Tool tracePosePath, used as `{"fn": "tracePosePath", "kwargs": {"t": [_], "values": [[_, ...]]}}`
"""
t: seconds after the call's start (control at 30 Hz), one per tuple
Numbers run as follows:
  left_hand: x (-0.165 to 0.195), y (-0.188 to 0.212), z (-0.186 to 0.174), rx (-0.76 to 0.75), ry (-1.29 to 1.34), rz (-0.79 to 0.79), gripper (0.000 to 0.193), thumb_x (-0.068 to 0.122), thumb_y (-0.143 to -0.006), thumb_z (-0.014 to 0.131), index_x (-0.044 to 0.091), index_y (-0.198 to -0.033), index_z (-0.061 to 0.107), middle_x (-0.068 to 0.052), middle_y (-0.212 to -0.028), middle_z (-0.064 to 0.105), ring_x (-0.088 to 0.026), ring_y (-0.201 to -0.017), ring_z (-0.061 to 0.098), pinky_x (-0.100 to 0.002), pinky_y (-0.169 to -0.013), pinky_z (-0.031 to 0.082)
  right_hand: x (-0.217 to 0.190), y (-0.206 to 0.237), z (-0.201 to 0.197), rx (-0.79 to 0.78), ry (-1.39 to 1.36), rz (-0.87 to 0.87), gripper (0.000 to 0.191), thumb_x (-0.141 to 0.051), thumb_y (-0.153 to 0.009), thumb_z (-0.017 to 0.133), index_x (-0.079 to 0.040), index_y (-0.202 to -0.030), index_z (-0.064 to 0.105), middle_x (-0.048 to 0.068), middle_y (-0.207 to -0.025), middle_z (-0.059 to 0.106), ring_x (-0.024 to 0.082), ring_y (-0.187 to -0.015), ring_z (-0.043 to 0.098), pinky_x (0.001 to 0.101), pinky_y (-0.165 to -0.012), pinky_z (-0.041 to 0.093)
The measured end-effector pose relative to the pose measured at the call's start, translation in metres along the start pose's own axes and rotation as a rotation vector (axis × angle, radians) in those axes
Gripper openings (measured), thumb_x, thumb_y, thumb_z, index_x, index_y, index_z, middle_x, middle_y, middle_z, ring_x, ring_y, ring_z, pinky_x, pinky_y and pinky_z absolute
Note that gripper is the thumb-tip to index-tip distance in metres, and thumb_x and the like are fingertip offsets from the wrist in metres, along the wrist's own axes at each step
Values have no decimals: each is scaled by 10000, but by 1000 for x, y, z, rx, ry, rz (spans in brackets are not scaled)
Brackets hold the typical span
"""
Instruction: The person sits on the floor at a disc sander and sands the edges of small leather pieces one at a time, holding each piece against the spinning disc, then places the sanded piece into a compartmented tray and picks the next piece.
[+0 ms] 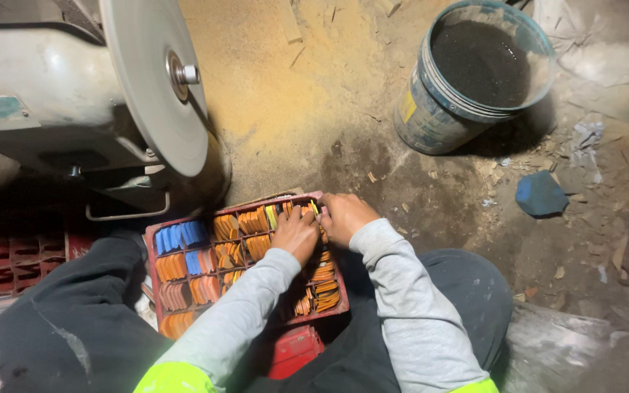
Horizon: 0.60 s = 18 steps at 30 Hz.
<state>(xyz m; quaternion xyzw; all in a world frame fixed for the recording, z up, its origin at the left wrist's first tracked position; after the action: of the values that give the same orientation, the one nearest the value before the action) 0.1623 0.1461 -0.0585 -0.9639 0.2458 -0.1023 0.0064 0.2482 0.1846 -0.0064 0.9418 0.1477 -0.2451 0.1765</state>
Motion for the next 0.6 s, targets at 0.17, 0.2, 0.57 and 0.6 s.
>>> {"fn": "tracePosePath", "kwargs": {"t": [0.17, 0.2, 0.57, 0.6], "values": [[1, -7, -5, 19, -41, 31, 167, 166, -859, 662, 113, -979, 765, -30, -989, 652, -260, -1037, 572, -442, -790, 507, 2, -5, -1, 21, 5, -15, 360, -207, -874, 614, -43, -1186, 686, 257, -1052, 718, 459, -1034, 661, 523, -919, 514], [-1, -9, -8, 33, -24, 50, 163, 164, -880, 684, 120, -1016, 762, -22, -1001, 648, -250, -1037, 573, -418, -773, 513, 3, -6, -3, 34, -1, -15, 357, -216, -883, 616, -33, -1182, 685, 261, -1070, 713, 459, -1046, 660, 517, -926, 516], [-14, -1, -15, 58, 166, 95, 533, 352, -615, 887, 49, -1013, 703, -78, -1039, 635, -296, -1065, 576, -421, -847, 528, 19, -6, -8, 31, 4, 57, 370, -237, -875, 660, -8, -1165, 679, 277, -1103, 701, 450, -1098, 647, 494, -964, 506], [-15, 1, -18, 91, 184, 99, 550, 345, -612, 886, 37, -1025, 693, -91, -1054, 639, -308, -1065, 581, -426, -861, 530, 20, -6, -9, 32, -10, 56, 366, -240, -877, 661, -10, -1161, 683, 273, -1105, 704, 445, -1102, 650, 490, -965, 508]]}}
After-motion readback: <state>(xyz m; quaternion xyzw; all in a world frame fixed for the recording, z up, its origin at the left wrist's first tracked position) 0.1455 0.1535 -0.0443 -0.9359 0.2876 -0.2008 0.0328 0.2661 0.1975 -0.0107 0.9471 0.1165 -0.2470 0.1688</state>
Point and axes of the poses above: each hand's wrist, its own y-axis away from the middle knuckle, its own z-axis out of the palm, x = y × z, the point moved 8 cm from there along -y, towards the middle knuckle
